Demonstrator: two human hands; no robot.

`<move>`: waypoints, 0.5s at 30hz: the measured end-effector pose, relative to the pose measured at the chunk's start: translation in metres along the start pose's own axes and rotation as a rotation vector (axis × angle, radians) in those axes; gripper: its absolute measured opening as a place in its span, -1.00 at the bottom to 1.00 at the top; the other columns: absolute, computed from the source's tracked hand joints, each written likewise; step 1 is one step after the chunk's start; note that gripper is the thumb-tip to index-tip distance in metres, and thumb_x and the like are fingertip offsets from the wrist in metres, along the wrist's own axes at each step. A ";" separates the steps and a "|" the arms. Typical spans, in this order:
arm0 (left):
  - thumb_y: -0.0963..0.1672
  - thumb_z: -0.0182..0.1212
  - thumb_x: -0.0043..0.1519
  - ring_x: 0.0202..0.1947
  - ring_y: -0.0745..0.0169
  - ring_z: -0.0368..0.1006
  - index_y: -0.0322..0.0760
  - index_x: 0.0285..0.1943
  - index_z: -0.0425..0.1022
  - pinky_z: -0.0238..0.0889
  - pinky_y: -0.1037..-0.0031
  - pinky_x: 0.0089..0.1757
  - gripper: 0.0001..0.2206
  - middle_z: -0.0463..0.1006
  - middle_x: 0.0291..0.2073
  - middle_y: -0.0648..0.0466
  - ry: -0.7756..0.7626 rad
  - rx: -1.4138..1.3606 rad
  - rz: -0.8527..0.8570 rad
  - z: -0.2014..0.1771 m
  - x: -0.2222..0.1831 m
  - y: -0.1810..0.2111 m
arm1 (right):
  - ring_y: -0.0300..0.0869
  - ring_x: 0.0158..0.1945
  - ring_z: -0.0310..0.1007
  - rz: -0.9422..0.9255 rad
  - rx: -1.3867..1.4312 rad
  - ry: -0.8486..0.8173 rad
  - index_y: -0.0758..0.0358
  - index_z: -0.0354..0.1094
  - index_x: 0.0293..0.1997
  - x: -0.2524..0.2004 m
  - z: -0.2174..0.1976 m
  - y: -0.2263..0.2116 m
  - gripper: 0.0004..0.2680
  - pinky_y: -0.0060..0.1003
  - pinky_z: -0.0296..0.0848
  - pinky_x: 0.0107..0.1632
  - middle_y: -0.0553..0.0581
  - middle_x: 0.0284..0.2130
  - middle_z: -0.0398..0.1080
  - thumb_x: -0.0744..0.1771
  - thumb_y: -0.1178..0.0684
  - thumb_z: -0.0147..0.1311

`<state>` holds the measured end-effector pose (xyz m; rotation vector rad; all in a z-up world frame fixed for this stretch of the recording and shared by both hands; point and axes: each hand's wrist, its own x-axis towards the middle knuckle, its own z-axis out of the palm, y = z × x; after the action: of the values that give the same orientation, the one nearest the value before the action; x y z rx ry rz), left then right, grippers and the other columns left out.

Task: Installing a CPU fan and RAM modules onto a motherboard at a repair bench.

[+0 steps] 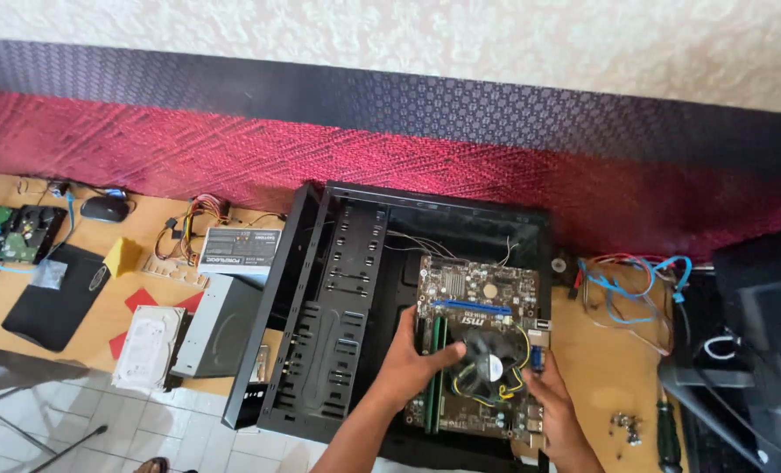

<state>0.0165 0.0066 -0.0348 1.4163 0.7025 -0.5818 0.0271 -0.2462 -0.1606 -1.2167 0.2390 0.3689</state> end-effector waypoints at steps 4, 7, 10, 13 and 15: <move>0.05 0.46 -0.14 0.61 -0.13 -0.48 0.15 0.65 -0.50 -0.33 -0.17 0.44 0.24 -0.50 0.63 0.05 -0.164 0.019 -0.036 -0.015 -0.008 0.011 | 0.05 0.31 0.31 0.073 -0.017 0.058 0.26 0.13 0.46 0.008 -0.010 0.005 -0.46 0.00 0.25 0.29 0.24 0.29 0.33 0.25 0.11 -0.02; 0.15 0.28 -0.07 0.61 -0.12 -0.37 0.12 0.64 -0.59 -0.37 -0.07 0.43 0.18 -0.44 0.63 -0.02 -0.149 0.125 0.168 -0.020 -0.007 0.002 | 0.05 0.26 0.37 -0.053 -0.053 -0.034 0.36 0.26 0.34 0.009 -0.025 0.017 -0.54 -0.01 0.28 0.26 0.29 0.19 0.41 0.27 0.05 0.03; 0.16 0.28 0.01 0.46 -0.01 0.07 -0.09 0.49 -0.11 -0.08 0.16 0.37 -0.09 0.08 0.44 0.00 0.342 0.326 0.823 -0.046 -0.058 0.023 | -0.04 0.32 0.32 -0.176 -0.108 -0.050 0.39 0.27 0.32 0.015 -0.024 0.019 -0.55 -0.08 0.23 0.34 0.24 0.22 0.41 0.28 0.02 0.04; 0.02 0.34 0.15 0.36 0.01 0.44 -0.25 0.35 0.30 0.28 0.22 0.34 -0.40 0.48 0.28 -0.15 0.515 0.711 1.462 -0.118 -0.148 0.042 | 0.00 0.20 0.36 -0.136 0.013 -0.015 0.32 0.24 0.32 0.018 -0.021 0.030 -0.55 -0.04 0.30 0.22 0.25 0.14 0.41 0.27 0.06 0.08; -0.04 0.25 0.32 0.39 -0.01 0.50 -0.19 0.35 0.18 0.39 0.16 0.36 -0.53 0.43 0.32 -0.29 0.272 1.023 1.627 -0.118 -0.171 0.037 | 0.09 0.01 0.46 -0.043 0.158 -0.034 0.29 0.24 0.28 0.010 -0.020 0.027 -0.59 0.02 0.41 0.03 0.31 0.00 0.45 0.28 0.09 0.09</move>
<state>-0.0821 0.1186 0.1142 2.4256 -0.8005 0.6884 0.0259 -0.2555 -0.1941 -1.0580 0.2085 0.3269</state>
